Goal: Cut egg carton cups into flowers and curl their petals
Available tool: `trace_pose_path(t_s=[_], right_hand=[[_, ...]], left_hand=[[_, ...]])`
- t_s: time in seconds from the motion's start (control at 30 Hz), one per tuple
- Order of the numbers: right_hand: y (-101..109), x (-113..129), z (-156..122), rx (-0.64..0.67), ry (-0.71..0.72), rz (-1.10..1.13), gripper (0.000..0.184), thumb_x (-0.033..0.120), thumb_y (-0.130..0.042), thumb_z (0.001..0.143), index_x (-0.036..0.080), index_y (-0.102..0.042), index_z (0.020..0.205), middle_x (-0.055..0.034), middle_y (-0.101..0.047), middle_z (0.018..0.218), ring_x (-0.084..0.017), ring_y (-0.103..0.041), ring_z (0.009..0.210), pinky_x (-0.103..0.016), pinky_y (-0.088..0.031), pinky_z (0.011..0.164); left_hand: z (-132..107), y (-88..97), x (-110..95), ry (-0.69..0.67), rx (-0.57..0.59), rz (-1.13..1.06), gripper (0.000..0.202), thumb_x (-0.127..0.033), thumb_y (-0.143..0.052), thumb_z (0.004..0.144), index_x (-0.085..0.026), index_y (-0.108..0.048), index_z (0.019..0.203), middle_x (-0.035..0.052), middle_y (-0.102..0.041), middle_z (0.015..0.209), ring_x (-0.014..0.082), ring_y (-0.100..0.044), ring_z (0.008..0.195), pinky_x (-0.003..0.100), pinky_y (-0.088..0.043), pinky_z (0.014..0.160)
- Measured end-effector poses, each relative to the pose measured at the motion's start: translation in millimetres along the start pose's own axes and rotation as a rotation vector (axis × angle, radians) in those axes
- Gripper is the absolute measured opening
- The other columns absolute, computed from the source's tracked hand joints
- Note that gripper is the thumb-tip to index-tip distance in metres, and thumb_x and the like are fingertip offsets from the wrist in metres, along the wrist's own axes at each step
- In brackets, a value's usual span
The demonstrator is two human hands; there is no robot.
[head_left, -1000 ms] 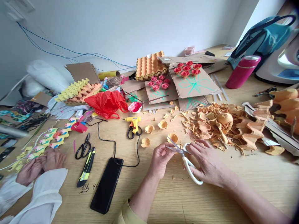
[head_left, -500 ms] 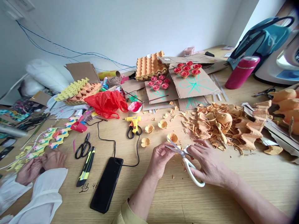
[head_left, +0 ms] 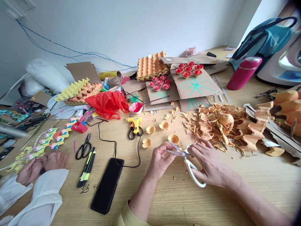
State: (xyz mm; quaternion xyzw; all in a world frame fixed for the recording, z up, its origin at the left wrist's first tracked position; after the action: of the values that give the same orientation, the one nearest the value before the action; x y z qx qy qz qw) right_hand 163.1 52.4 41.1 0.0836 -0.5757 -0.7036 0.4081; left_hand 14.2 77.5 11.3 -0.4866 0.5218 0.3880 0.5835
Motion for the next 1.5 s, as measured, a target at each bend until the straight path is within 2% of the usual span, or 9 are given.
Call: trace_pose_path(t_s=[0.3, 0.53, 0.7, 0.93, 1.03, 1.17, 1.23, 1.37, 1.5], right_hand=[[4, 3, 0, -0.002, 0.007, 0.027, 0.017, 0.037, -0.056, 0.09, 0.023, -0.048, 0.085, -0.001, -0.061, 0.077, -0.019, -0.055, 0.069, -0.045, -0.035, 0.096], [-1, -1, -1, 0.04, 0.01, -0.032, 0.023, 0.043, -0.058, 0.089, 0.022, -0.05, 0.092, -0.0035, -0.061, 0.084, -0.023, -0.057, 0.078, -0.049, -0.033, 0.099], [-1, -3, -2, 0.058, 0.01, -0.021, 0.024, 0.044, -0.058, 0.091, 0.022, -0.051, 0.094, -0.0025, -0.062, 0.085, -0.022, -0.058, 0.079, -0.049, -0.033, 0.099], [-12, -8, -5, 0.063, 0.012, 0.042, 0.019, 0.034, -0.049, 0.1, 0.021, -0.05, 0.087, 0.0002, -0.061, 0.076, -0.018, -0.059, 0.07, -0.045, -0.035, 0.1], [-11, -13, -4, -0.01, -0.026, 0.1, 0.017, 0.032, -0.049, 0.101, 0.021, -0.05, 0.088, 0.0, -0.063, 0.076, -0.017, -0.058, 0.067, -0.042, -0.039, 0.095], [-6, -23, -4, -0.067, -0.166, 0.228, 0.022, 0.037, -0.055, 0.097, 0.022, -0.054, 0.082, -0.0002, -0.059, 0.069, -0.018, -0.053, 0.066, -0.034, -0.044, 0.072], [-5, -27, -5, -0.072, -0.243, 0.337, 0.023, 0.04, -0.06, 0.094, 0.022, -0.056, 0.083, -0.0008, -0.06, 0.072, -0.018, -0.053, 0.068, -0.032, -0.044, 0.067], [-7, -30, -7, -0.078, -0.345, 0.57, 0.021, 0.041, -0.064, 0.091, 0.022, -0.059, 0.087, -0.0033, -0.066, 0.088, -0.02, -0.058, 0.08, -0.032, -0.047, 0.074], [-11, -29, -6, -0.118, -0.397, 0.805, 0.018, 0.04, -0.066, 0.09, 0.023, -0.06, 0.09, -0.0018, -0.065, 0.088, -0.019, -0.06, 0.085, -0.032, -0.048, 0.077]], left_hand=[[0, 4.6, -3, -0.012, 0.001, 0.039, 0.018, -0.036, -0.077, 0.081, -0.018, -0.074, 0.082, 0.0072, -0.071, 0.083, 0.022, -0.065, 0.086, 0.036, -0.049, 0.088], [2, 6.0, -13, -0.156, 0.019, 0.249, 0.007, -0.022, -0.069, 0.086, -0.018, -0.072, 0.081, 0.0074, -0.071, 0.087, 0.0208, -0.066, 0.087, 0.032, -0.05, 0.083], [1, 6.1, -20, -0.223, 0.013, 0.293, 0.009, -0.014, -0.068, 0.084, -0.019, -0.072, 0.077, 0.0064, -0.07, 0.083, 0.0198, -0.066, 0.081, 0.031, -0.049, 0.078], [5, 10.6, -15, -0.199, -0.021, 0.295, 0.005, -0.019, -0.07, 0.083, -0.018, -0.071, 0.078, 0.004, -0.067, 0.081, 0.0174, -0.061, 0.08, 0.029, -0.047, 0.08], [7, 11.9, -9, -0.145, -0.01, 0.22, 0.01, -0.025, -0.07, 0.082, -0.016, -0.069, 0.077, 0.0036, -0.067, 0.08, 0.0163, -0.059, 0.078, 0.028, -0.047, 0.078], [6, 8.3, 1, -0.017, 0.035, 0.107, 0.019, -0.034, -0.073, 0.082, -0.015, -0.069, 0.079, 0.0034, -0.065, 0.079, 0.0149, -0.057, 0.076, 0.029, -0.046, 0.077], [5, 5.7, 5, 0.03, 0.053, 0.063, 0.023, -0.037, -0.076, 0.079, -0.015, -0.07, 0.084, 0.0038, -0.065, 0.081, 0.015, -0.057, 0.077, 0.028, -0.046, 0.077], [3, 4.3, 10, 0.074, 0.038, -0.011, 0.035, -0.038, -0.083, 0.071, -0.016, -0.065, 0.09, 0.0028, -0.063, 0.085, 0.0144, -0.056, 0.08, 0.026, -0.046, 0.073], [2, -0.6, 15, 0.107, 0.054, -0.016, 0.038, -0.034, -0.085, 0.069, -0.018, -0.056, 0.088, -0.0007, -0.056, 0.082, 0.0116, -0.053, 0.076, 0.023, -0.045, 0.069]])
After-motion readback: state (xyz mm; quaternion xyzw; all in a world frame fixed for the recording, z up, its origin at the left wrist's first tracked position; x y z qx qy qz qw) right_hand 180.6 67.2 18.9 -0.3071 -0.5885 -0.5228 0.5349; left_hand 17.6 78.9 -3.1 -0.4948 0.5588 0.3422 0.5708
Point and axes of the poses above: each hand's wrist, its own z-axis towards the middle knuckle, its own y-axis out of the back of the hand, x = y × z, the point moved 8 cm from there along z, towards the middle knuckle
